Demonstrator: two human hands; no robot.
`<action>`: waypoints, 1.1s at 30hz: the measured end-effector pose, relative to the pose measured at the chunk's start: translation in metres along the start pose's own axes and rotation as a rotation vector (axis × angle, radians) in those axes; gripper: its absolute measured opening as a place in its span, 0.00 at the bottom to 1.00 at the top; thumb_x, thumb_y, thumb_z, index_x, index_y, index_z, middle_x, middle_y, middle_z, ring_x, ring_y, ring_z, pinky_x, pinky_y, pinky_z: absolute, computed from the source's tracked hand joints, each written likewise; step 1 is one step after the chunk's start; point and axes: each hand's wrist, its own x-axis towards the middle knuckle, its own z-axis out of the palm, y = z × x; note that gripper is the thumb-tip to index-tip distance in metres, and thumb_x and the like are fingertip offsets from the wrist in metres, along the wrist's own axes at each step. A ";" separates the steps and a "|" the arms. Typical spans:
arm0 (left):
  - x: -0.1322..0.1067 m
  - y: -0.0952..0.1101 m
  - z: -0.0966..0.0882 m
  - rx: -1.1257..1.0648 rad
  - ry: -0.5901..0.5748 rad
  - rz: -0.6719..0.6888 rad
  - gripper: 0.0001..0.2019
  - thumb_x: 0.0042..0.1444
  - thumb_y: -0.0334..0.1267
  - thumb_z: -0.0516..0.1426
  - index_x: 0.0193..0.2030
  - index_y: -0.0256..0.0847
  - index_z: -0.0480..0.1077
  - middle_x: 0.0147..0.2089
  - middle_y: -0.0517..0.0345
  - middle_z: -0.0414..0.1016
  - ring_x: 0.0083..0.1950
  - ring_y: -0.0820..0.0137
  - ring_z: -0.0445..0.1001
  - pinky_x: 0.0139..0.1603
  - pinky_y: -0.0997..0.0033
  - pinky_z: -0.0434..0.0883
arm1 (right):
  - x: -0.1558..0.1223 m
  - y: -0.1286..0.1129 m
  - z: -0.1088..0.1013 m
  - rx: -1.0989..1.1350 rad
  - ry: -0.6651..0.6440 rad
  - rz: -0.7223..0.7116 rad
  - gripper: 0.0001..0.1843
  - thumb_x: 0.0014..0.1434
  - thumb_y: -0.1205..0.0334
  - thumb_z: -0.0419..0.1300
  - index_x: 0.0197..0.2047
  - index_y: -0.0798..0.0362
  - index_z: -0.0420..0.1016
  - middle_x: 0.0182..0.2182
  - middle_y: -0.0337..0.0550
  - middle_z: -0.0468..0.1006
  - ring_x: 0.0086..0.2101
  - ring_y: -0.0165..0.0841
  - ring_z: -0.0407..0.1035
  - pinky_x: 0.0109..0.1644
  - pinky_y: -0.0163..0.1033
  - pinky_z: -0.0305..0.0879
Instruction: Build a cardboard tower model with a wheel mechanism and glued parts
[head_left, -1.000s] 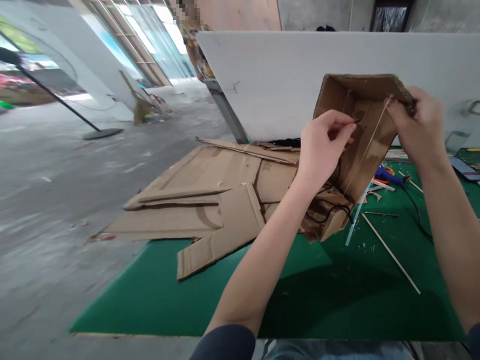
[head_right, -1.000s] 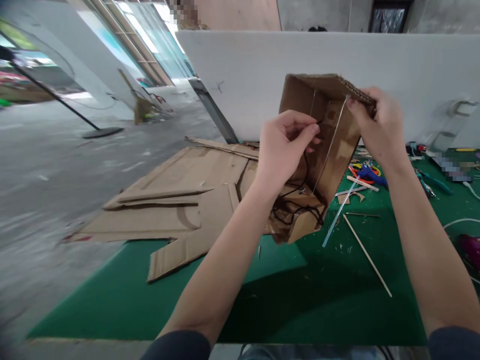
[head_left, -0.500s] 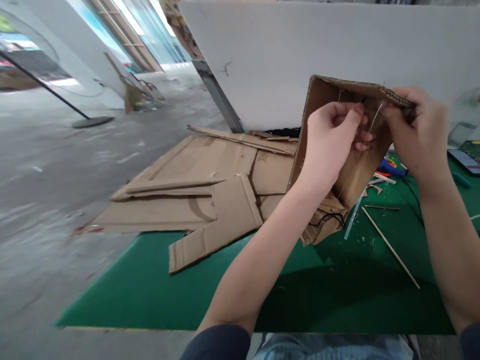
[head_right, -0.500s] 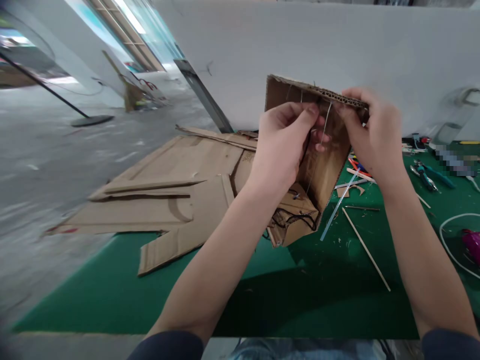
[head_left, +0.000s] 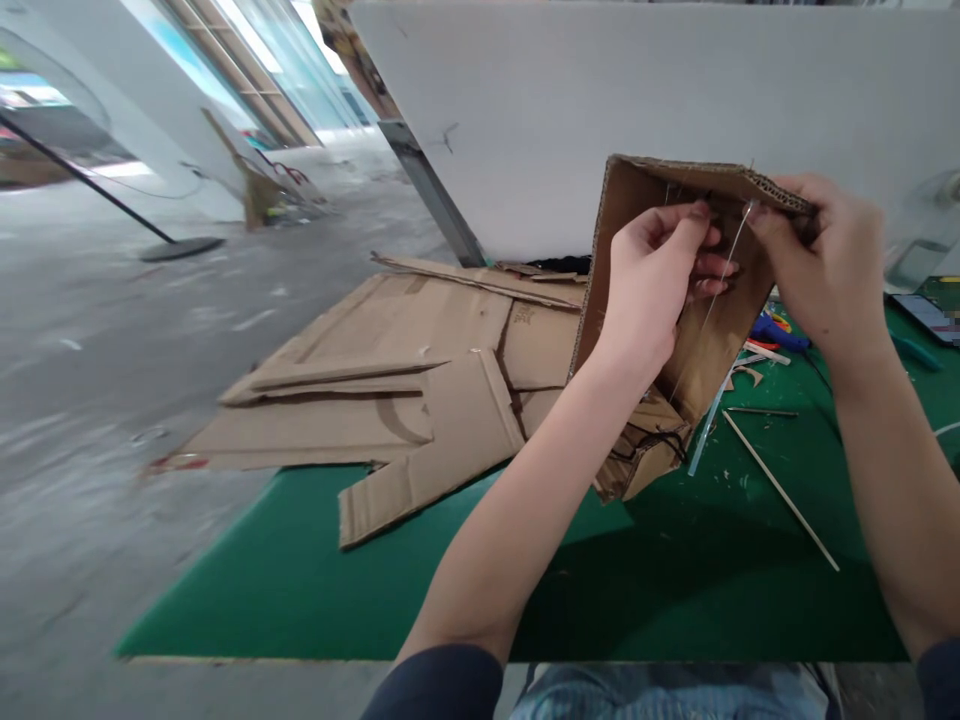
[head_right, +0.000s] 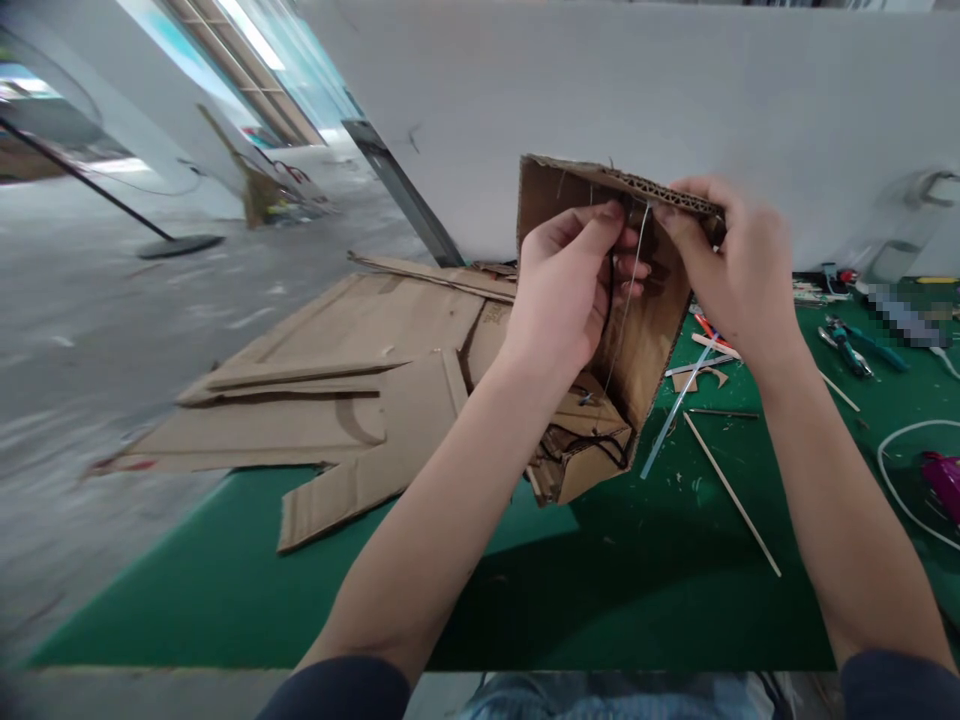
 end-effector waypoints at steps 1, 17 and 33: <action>0.000 0.001 0.001 -0.011 0.002 -0.012 0.08 0.69 0.40 0.52 0.40 0.40 0.67 0.36 0.60 0.76 0.35 0.74 0.80 0.30 0.78 0.74 | 0.000 0.000 0.000 0.005 -0.001 -0.002 0.13 0.62 0.56 0.59 0.44 0.52 0.81 0.30 0.40 0.79 0.27 0.32 0.66 0.32 0.39 0.59; -0.001 0.003 0.002 -0.085 0.025 -0.048 0.06 0.69 0.37 0.52 0.41 0.39 0.66 0.37 0.61 0.76 0.33 0.76 0.79 0.30 0.79 0.74 | 0.000 -0.005 -0.002 -0.016 -0.013 -0.024 0.14 0.63 0.56 0.59 0.45 0.54 0.81 0.31 0.39 0.79 0.27 0.30 0.64 0.31 0.37 0.57; -0.006 0.006 0.000 -0.408 0.014 -0.046 0.06 0.64 0.34 0.58 0.34 0.39 0.70 0.32 0.62 0.74 0.26 0.80 0.73 0.28 0.80 0.66 | -0.002 -0.007 -0.005 -0.076 -0.002 -0.126 0.13 0.63 0.55 0.61 0.47 0.52 0.80 0.39 0.45 0.84 0.35 0.35 0.76 0.39 0.41 0.71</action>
